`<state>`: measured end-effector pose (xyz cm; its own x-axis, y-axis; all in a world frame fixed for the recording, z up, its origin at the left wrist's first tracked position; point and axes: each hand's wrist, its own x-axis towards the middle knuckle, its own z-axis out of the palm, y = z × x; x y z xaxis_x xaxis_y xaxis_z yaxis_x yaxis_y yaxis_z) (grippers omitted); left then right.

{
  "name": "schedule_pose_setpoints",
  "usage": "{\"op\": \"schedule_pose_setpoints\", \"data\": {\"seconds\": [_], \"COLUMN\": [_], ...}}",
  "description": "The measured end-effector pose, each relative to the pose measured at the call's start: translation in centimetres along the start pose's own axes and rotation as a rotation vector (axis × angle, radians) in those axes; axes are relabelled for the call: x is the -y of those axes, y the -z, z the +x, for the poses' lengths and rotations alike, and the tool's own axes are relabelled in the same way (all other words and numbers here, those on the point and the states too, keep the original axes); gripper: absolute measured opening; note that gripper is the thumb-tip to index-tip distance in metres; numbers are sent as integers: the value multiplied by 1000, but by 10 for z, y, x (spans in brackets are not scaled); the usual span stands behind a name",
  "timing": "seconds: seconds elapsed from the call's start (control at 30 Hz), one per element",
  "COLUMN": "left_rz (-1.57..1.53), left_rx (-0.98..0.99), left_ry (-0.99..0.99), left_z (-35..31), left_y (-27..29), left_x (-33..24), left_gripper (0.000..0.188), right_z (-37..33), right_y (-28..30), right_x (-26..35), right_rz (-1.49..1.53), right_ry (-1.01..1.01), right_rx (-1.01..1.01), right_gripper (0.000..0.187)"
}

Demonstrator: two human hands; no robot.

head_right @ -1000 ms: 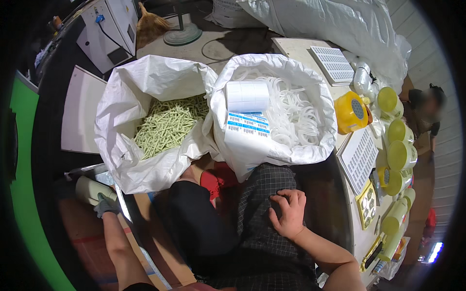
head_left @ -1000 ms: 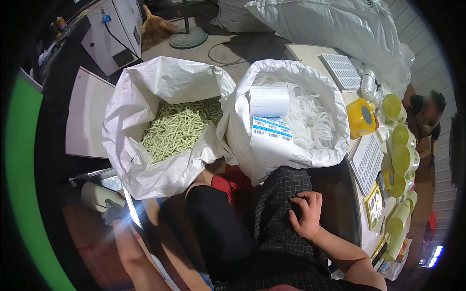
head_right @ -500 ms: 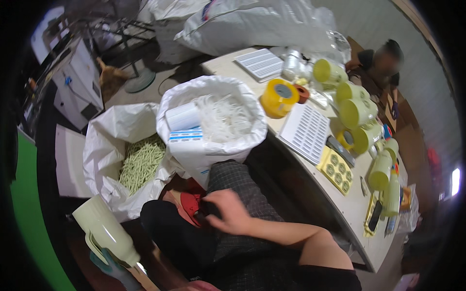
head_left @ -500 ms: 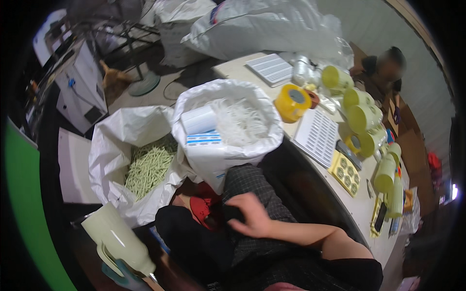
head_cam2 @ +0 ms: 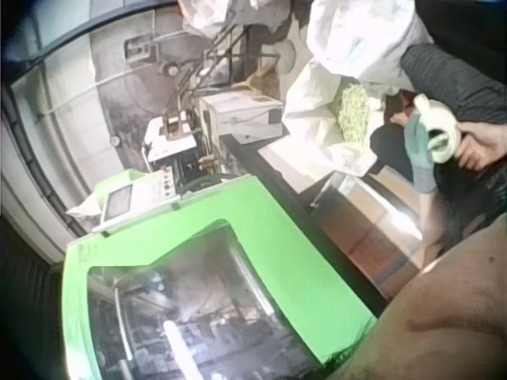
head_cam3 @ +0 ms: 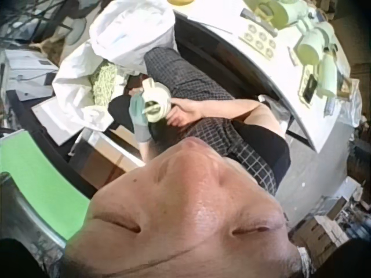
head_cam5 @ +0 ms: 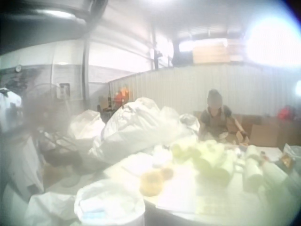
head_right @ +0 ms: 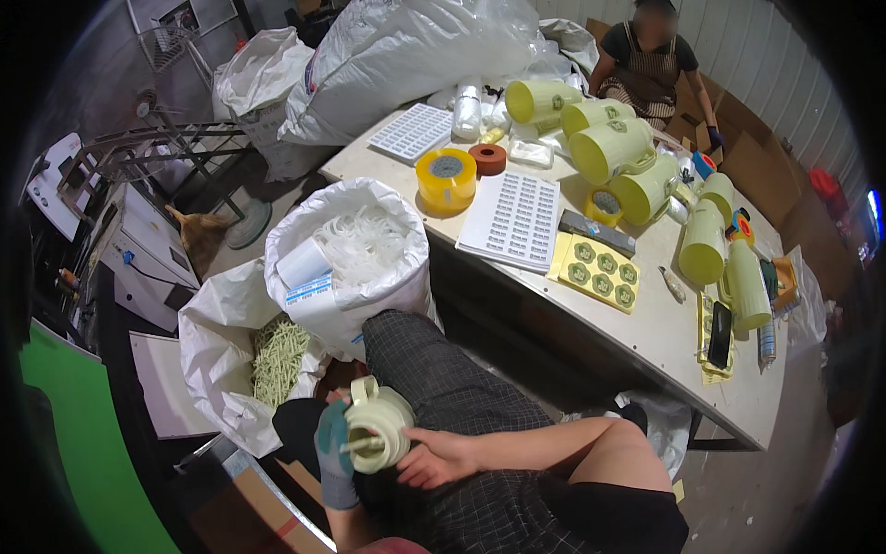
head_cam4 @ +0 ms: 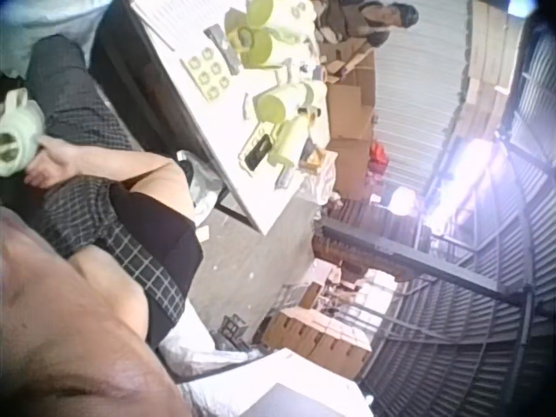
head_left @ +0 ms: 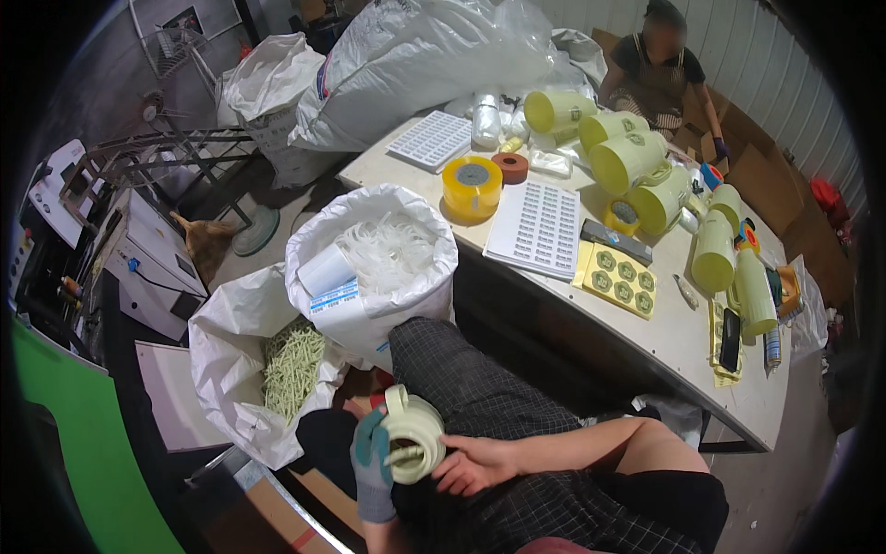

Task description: The person applies decorative and informational stickers onto a light green plastic jug, pressing them down by hand and using a cloth to ensure they are smooth.

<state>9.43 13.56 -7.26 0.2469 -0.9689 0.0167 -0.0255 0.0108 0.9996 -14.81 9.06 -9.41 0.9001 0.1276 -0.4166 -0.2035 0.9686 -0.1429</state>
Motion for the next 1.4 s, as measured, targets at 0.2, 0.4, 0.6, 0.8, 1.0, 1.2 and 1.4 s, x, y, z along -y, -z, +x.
{"op": "schedule_pose_setpoints", "data": {"seconds": [0.2, 0.4, 0.6, 0.8, 1.0, 1.2, 1.4], "left_rz": [57, 996, 1143, 1213, 1166, 1352, 1247], "left_rx": [-270, -219, -144, -100, -162, -144, -121], "left_ry": [-333, -616, -503, -400, -422, -333, -66], "left_z": [-7, -27, -36, -41, -30, -46, -79], "left_y": [-46, -51, -53, -56, -38, -14, -37], "left_x": [-21, -45, -37, -35, -52, -67, -44], "left_gripper": [36, 61, 43, 36, 29, 33, 30], "right_z": [-41, 17, 32, 32, 38, 51, 49], "right_y": [-44, -37, -38, -40, -59, -80, -67], "right_x": [33, 49, 55, 49, 67, 74, 45], "right_rz": [-1714, -1779, -1734, -1684, -1711, -1873, -1939], "right_ry": [1135, 1290, 1216, 1207, 1164, 1034, 925], "right_rx": [-797, -623, -625, -581, -504, -371, -380], "right_gripper": [71, 101, 83, 83, 78, 78, 82]}}
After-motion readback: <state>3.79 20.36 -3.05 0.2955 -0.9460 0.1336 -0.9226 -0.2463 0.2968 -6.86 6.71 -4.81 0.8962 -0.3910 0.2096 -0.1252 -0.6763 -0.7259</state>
